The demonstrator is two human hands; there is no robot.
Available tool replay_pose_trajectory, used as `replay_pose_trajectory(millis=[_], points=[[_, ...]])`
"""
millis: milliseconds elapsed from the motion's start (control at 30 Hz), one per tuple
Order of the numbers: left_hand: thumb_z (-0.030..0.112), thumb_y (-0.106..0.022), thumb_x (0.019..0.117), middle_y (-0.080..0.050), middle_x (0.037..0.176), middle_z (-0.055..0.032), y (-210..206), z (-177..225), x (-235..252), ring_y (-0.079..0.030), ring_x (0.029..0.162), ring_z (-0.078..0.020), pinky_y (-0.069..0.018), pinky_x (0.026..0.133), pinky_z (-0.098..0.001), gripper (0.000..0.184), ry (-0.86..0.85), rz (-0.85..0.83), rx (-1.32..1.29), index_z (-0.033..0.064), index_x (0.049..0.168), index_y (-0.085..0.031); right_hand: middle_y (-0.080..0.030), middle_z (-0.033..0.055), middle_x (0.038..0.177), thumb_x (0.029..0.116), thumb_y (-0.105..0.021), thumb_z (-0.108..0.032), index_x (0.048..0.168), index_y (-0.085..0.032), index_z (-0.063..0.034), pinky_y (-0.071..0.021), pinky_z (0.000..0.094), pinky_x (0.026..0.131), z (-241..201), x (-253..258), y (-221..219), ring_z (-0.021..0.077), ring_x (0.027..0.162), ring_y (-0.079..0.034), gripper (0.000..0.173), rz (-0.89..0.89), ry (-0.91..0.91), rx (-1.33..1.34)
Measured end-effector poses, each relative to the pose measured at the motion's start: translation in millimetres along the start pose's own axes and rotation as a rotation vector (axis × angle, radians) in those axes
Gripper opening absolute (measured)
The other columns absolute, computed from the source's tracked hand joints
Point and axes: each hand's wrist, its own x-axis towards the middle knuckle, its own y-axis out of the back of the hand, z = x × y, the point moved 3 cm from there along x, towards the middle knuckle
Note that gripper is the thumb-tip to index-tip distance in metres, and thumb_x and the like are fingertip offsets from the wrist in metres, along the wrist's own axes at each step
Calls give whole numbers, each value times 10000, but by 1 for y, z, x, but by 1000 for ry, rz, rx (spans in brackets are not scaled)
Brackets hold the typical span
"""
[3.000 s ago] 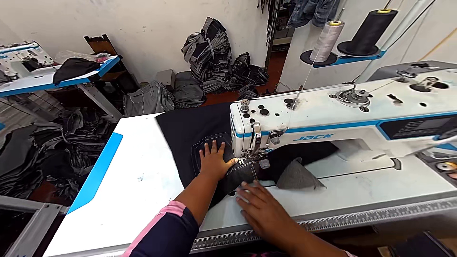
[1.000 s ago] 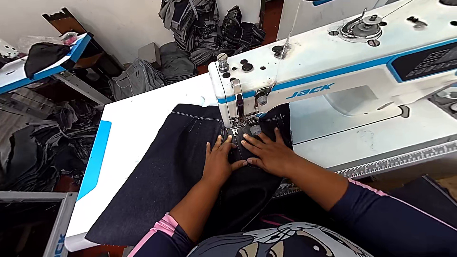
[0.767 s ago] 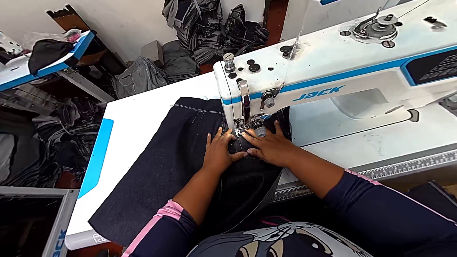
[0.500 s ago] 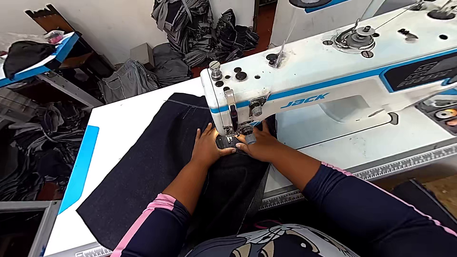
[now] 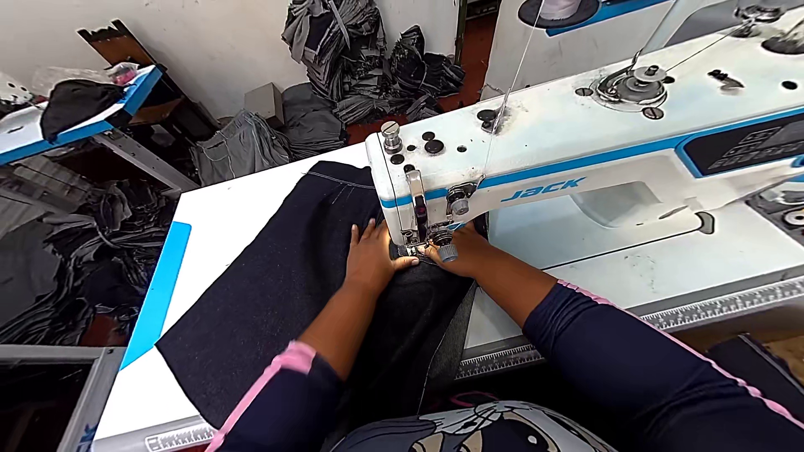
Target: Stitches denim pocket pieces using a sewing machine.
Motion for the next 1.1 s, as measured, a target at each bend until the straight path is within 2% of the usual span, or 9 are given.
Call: replay_pose_trajectory(millis=[100,167,333,433,533,667,800,967,1100], points=[[694,-588,910,-545,1501,-171,-2,48,-67,-392,1488,-370,-209,1237,-627,811,-154,-144,-40,43,1393,-614,-643,199,1337,1104,-417,-332,1223,-689,5,-68,714,1181,-1,2,10,398,1454,-396,450,-37,-33,2],[665,-641,880,-480,1575,-118,-11,63,-107,-348,1515,-366,-199,1208,-678,775,-373,-226,-124,86,1396,-622,-591,226,1400,1083,-469,-369,1281,-671,-7,-140,711,1169,0,7,13,410,1440,-407,459,-52,-62,-24],[177,-657,931,-642,1412,-95,-5,0,-145,-566,1368,-310,-423,1140,-572,174,-569,19,-3,45,856,-742,-575,249,1394,1025,-573,-410,1334,-628,-9,-356,679,1060,-7,-1,27,437,1347,-492,509,-54,-121,-133],[149,-620,878,-628,1433,-99,11,-62,-163,-521,1409,-327,-399,1144,-599,195,-538,47,108,44,741,-709,-348,270,1605,1079,-419,-485,1595,-379,-155,-133,791,1130,-12,-35,0,488,1505,-266,613,-34,-76,-226],[229,-630,876,-708,1296,-122,17,-85,-183,-624,1295,-346,-481,1061,-599,263,-491,-39,128,20,751,-731,-207,147,1704,1083,-326,-532,1638,-274,-266,64,784,1147,-8,-58,-43,395,1590,-32,618,61,32,-190],[475,-451,1047,-720,791,-77,37,-28,-163,-738,817,-241,-591,865,-458,541,-530,228,79,76,784,-704,-53,17,1743,1093,-260,-530,1650,-179,-351,111,796,1119,-15,-67,-51,346,1589,112,591,-71,15,-95],[342,-547,1045,-700,1300,-128,-5,30,-111,-593,1330,-314,-438,1149,-496,384,-432,30,-136,51,1210,-733,-280,17,1692,1087,-367,-501,1600,-358,-350,16,796,1138,-14,-63,-40,357,1581,-132,535,-31,25,-76],[262,-627,992,-726,1204,-175,-44,45,-112,-645,1245,-375,-512,1063,-485,310,-417,150,-233,0,1105,-748,-149,-7,1731,1089,-263,-541,1628,-280,-347,103,757,1154,5,-62,-50,312,1601,42,573,-6,106,-107],[294,-610,998,-730,1211,-146,-43,40,-108,-645,1249,-354,-515,1056,-475,332,-427,157,-198,37,1162,-742,-178,-11,1725,1087,-283,-541,1626,-290,-342,92,764,1149,4,-58,-49,323,1600,32,575,11,107,-116]])
